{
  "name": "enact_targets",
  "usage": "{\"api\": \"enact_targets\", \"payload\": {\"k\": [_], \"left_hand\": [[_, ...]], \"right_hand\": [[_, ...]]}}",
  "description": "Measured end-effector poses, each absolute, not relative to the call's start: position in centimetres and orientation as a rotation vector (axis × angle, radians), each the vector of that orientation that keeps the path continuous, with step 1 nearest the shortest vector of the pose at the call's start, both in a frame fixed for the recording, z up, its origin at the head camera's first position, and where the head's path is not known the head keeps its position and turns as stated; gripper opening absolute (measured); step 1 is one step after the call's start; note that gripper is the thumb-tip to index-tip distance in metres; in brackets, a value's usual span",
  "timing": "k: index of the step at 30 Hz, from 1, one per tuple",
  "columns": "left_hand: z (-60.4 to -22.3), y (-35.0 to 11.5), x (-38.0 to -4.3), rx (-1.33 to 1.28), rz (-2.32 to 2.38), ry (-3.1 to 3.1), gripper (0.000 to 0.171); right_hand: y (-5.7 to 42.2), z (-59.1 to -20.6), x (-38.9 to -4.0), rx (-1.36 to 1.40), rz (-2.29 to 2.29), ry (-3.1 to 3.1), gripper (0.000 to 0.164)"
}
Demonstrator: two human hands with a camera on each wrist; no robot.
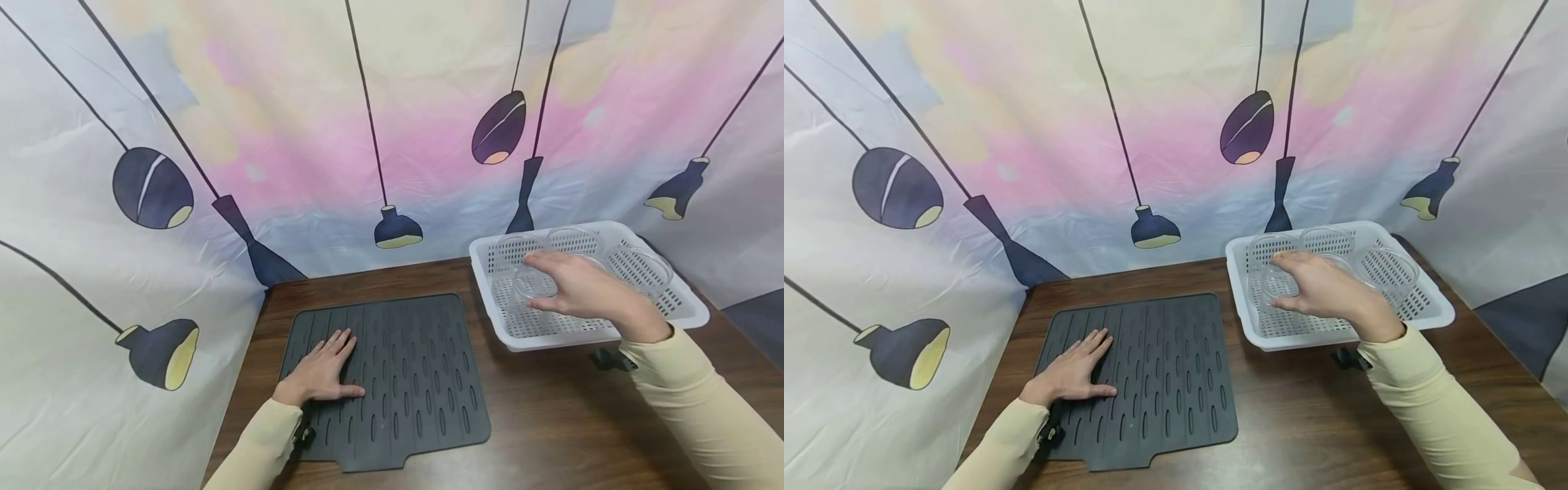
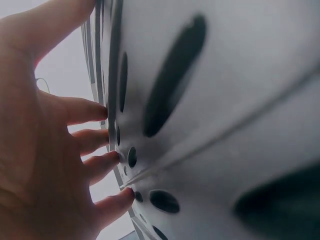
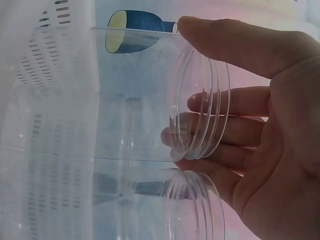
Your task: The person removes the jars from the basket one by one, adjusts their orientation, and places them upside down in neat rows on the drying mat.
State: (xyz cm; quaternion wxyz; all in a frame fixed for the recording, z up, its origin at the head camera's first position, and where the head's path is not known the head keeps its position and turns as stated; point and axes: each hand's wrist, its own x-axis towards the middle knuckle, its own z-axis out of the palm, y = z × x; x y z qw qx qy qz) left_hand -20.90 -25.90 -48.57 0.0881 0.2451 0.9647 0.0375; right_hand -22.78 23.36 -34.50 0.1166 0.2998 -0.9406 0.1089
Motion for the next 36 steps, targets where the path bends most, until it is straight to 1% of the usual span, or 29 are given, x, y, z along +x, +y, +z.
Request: {"api": "enact_targets", "payload": {"k": [10, 18, 36], "left_hand": [[-48.7, -25.8, -20.8, 0.735, 0.128, 2.881, 0.107], [-49.0, -25.8, -20.9, 0.724, 0.128, 2.877, 0.108], [-49.0, -26.0, -21.0, 0.726, 0.132, 2.874, 0.108]], "right_hand": [[22.8, -34.6, -22.9, 0.863, 0.334, -2.756, 0.072], [22.3, -36.5, -23.0, 0.865, 0.454, -2.578, 0.078], [21.7, -39.1, -22.5, 0.609, 0.819, -2.541, 0.088]]}}
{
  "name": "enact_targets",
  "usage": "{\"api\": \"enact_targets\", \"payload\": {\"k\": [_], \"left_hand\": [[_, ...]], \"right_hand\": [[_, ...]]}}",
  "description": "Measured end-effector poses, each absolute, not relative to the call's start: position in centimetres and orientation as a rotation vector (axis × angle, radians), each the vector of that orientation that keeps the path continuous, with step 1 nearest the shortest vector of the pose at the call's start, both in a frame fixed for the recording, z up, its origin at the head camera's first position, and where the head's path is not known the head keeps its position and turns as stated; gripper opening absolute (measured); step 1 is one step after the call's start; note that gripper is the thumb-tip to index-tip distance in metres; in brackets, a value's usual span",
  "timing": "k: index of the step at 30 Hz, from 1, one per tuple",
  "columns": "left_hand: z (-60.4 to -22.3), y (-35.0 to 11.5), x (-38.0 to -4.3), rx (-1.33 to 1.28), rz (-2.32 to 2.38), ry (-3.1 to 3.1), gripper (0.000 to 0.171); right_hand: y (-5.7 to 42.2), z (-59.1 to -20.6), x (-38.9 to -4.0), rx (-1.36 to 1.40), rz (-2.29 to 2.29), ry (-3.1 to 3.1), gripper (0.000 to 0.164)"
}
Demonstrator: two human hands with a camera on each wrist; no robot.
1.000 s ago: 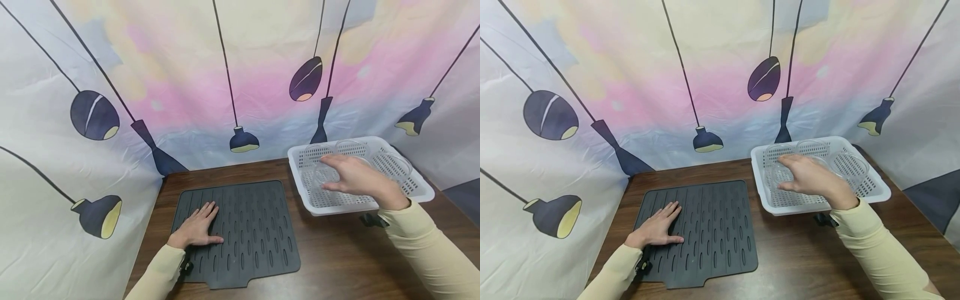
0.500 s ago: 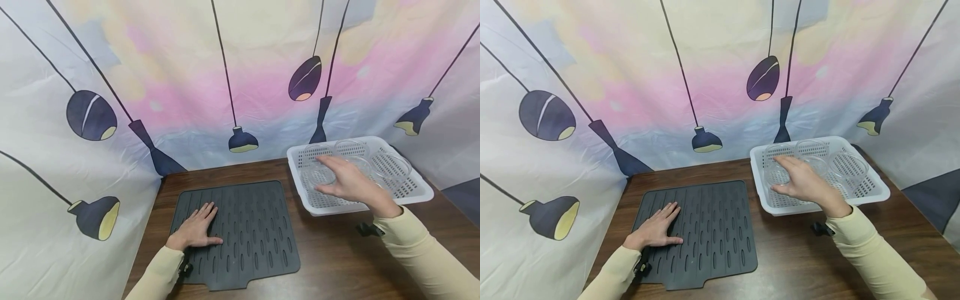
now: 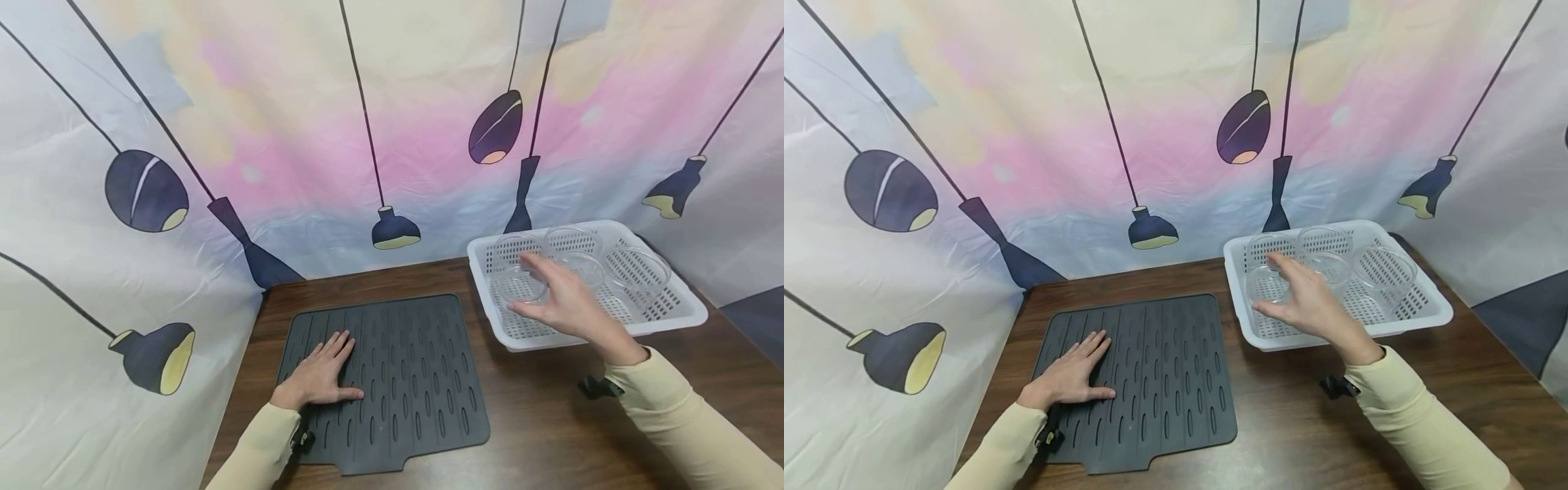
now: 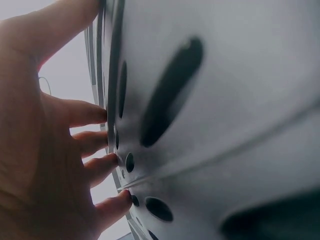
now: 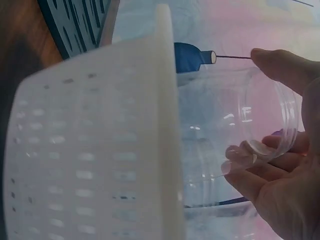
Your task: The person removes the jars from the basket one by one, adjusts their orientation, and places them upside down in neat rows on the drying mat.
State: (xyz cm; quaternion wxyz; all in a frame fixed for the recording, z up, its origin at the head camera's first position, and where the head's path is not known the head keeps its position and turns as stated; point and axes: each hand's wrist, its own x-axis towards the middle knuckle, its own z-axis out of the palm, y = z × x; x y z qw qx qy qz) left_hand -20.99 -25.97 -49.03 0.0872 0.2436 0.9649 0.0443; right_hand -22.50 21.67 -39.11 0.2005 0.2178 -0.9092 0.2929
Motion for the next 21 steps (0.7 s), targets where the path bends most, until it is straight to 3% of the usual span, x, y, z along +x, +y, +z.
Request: {"api": "enact_targets", "payload": {"k": [9, 21], "left_hand": [[-49.0, -26.0, -20.9, 0.734, 0.158, 2.878, 0.108], [-49.2, -26.1, -20.9, 0.741, 0.157, 2.887, 0.108]], "right_hand": [[21.7, -39.8, -22.2, 0.497, 1.027, -2.657, 0.093], [22.6, -41.5, -22.5, 0.566, 1.193, -2.738, 0.09]]}}
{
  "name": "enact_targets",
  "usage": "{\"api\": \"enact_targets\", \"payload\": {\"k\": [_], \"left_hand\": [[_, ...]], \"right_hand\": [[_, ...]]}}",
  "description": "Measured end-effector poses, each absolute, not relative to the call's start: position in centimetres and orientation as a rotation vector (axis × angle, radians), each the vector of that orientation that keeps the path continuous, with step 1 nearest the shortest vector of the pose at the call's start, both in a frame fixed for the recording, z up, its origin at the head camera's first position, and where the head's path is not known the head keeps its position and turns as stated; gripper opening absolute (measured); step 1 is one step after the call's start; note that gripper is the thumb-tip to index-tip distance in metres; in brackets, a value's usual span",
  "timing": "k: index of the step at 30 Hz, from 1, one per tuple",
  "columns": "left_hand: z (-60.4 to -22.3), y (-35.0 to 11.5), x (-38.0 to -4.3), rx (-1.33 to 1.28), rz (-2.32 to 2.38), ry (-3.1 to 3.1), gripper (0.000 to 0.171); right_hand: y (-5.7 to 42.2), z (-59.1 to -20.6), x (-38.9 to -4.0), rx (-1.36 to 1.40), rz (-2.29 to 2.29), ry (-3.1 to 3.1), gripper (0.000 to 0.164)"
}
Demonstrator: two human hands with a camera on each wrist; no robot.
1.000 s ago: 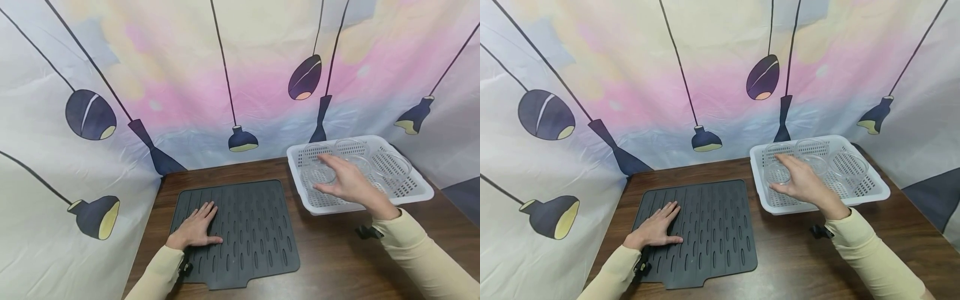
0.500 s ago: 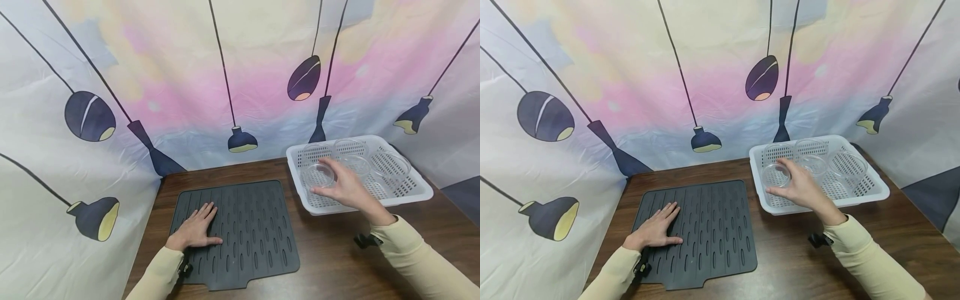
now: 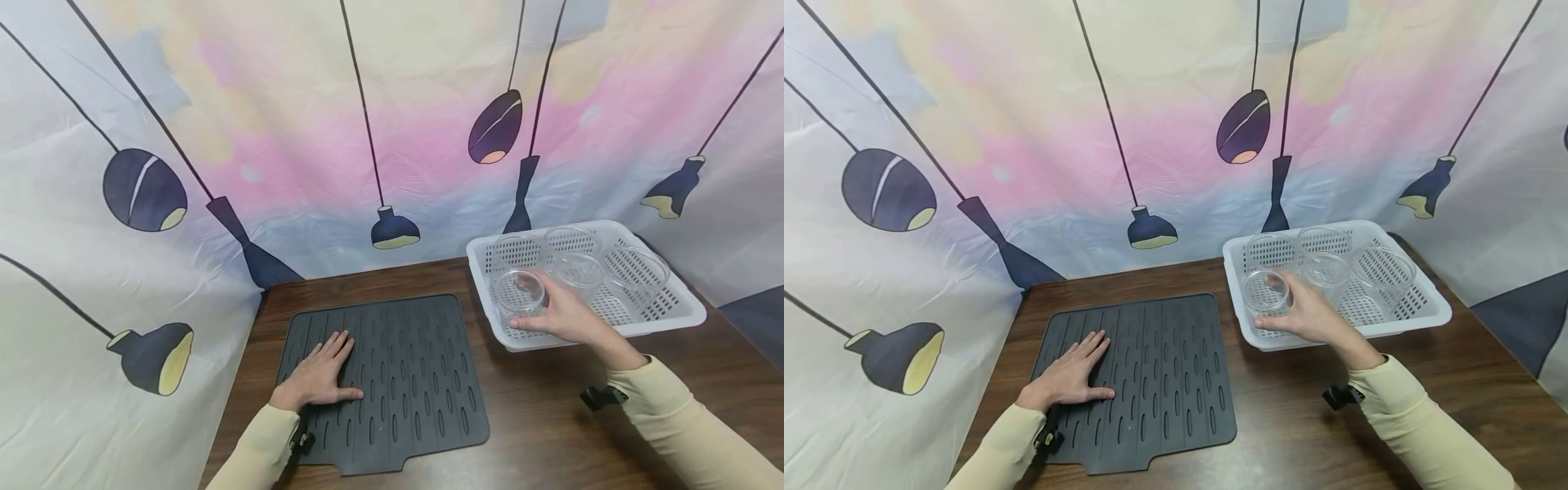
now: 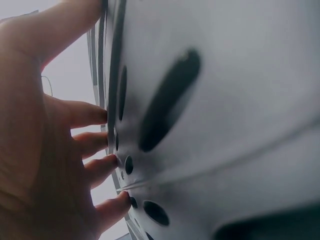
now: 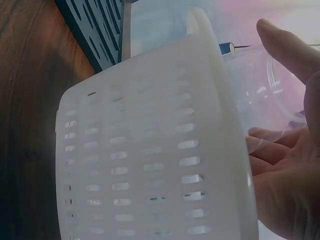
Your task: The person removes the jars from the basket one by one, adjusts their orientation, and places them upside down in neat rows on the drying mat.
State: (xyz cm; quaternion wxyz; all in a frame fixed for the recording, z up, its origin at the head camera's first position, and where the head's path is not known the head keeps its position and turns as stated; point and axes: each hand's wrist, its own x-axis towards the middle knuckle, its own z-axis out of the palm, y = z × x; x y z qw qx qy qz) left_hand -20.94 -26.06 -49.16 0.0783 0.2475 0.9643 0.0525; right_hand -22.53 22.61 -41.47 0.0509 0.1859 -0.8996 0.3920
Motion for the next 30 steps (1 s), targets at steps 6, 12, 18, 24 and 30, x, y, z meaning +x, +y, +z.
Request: {"api": "enact_targets", "payload": {"k": [6, 12, 18, 24, 30], "left_hand": [[-49.0, -26.1, -20.8, 0.735, 0.169, 2.886, 0.107], [-49.0, -26.1, -20.8, 0.734, 0.171, 2.879, 0.107], [-49.2, -26.1, -20.9, 0.734, 0.169, 2.877, 0.108], [-49.3, -26.3, -21.0, 0.735, 0.173, 2.881, 0.108], [-49.1, -26.1, -20.9, 0.726, 0.19, 2.871, 0.108]], "right_hand": [[22.9, -42.0, -22.6, 0.617, 1.096, -2.816, 0.094], [23.0, -42.5, -22.6, 0.612, 1.088, -2.803, 0.086], [22.9, -42.6, -22.5, 0.597, 1.114, -2.726, 0.083], [22.5, -42.4, -22.3, 0.549, 1.065, -2.656, 0.082], [22.2, -42.0, -22.3, 0.588, 1.011, -2.561, 0.084]]}}
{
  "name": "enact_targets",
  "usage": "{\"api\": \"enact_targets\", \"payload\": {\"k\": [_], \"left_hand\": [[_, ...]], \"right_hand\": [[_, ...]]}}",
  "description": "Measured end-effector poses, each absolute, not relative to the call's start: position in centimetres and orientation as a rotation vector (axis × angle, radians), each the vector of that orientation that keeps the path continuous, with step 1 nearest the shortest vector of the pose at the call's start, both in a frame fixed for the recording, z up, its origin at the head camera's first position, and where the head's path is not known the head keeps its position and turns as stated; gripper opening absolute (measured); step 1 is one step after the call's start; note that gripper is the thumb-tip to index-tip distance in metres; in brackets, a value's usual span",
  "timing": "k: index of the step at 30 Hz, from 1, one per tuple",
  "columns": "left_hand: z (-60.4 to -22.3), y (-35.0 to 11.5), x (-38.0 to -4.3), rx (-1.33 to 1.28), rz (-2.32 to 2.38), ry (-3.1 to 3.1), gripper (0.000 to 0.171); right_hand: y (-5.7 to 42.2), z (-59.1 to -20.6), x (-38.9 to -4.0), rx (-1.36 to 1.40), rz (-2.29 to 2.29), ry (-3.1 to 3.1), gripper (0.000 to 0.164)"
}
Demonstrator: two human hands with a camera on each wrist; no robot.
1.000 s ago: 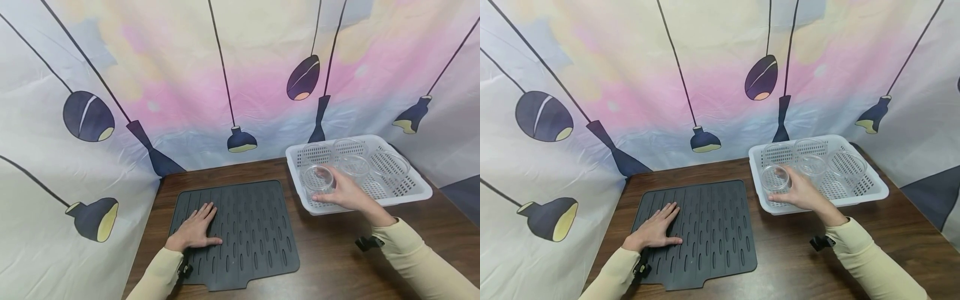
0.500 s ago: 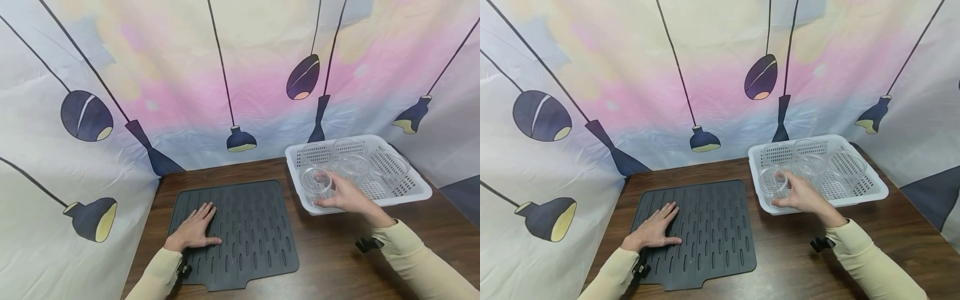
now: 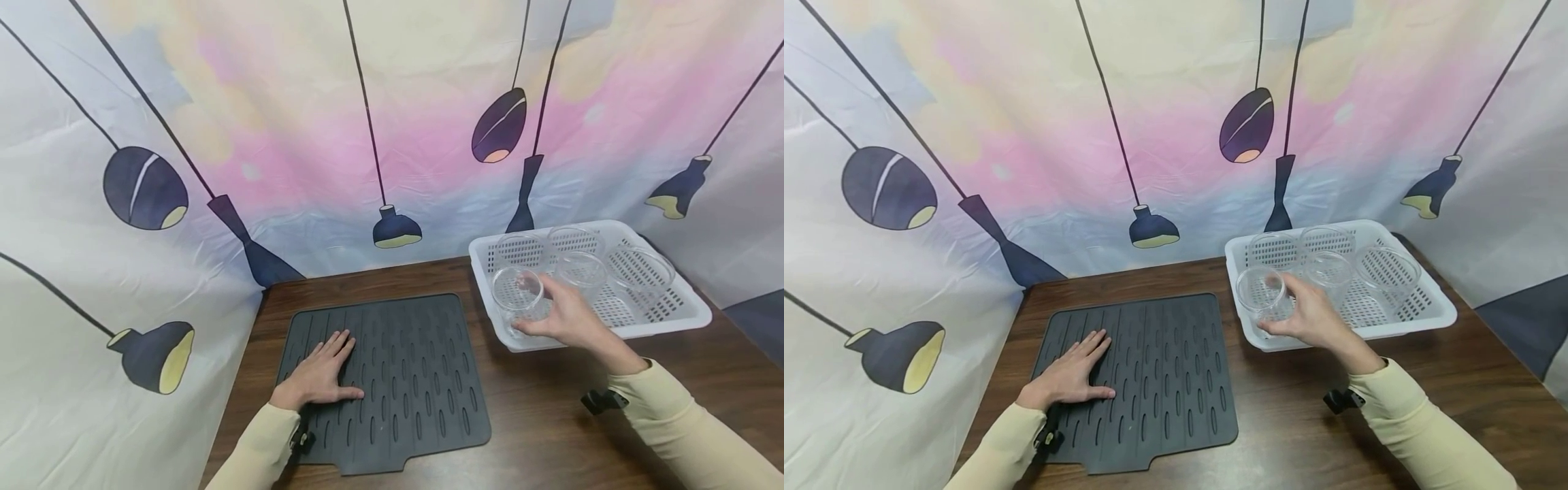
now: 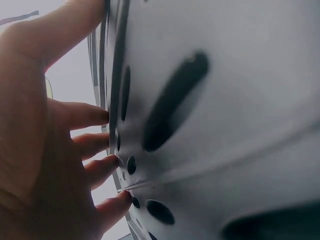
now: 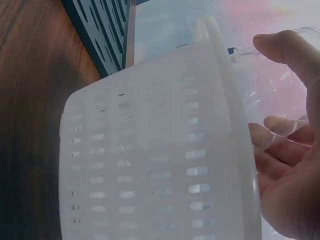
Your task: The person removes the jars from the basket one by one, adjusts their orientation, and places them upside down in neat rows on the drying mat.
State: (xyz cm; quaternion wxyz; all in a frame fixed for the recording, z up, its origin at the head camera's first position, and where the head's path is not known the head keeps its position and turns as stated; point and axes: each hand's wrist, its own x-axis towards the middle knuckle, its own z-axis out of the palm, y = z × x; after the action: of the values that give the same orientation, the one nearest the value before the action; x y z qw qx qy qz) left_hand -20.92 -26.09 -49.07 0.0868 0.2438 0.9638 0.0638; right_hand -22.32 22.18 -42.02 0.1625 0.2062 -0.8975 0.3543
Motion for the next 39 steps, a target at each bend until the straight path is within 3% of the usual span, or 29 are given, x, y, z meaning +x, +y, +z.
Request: {"api": "enact_targets", "payload": {"k": [14, 23, 39], "left_hand": [[-47.3, -25.0, -21.0, 0.835, 0.326, 2.915, 0.109], [-45.2, -23.4, -21.6, 0.88, 0.448, 3.023, 0.104], [-40.7, -19.4, -22.1, 0.99, 0.763, 3.006, 0.098]], "right_hand": [[20.8, -40.2, -22.7, 0.733, 0.916, -2.435, 0.074], [19.9, -38.9, -23.1, 0.775, 0.879, -2.439, 0.084], [17.8, -37.1, -23.6, 0.908, 0.782, -2.388, 0.087]]}}
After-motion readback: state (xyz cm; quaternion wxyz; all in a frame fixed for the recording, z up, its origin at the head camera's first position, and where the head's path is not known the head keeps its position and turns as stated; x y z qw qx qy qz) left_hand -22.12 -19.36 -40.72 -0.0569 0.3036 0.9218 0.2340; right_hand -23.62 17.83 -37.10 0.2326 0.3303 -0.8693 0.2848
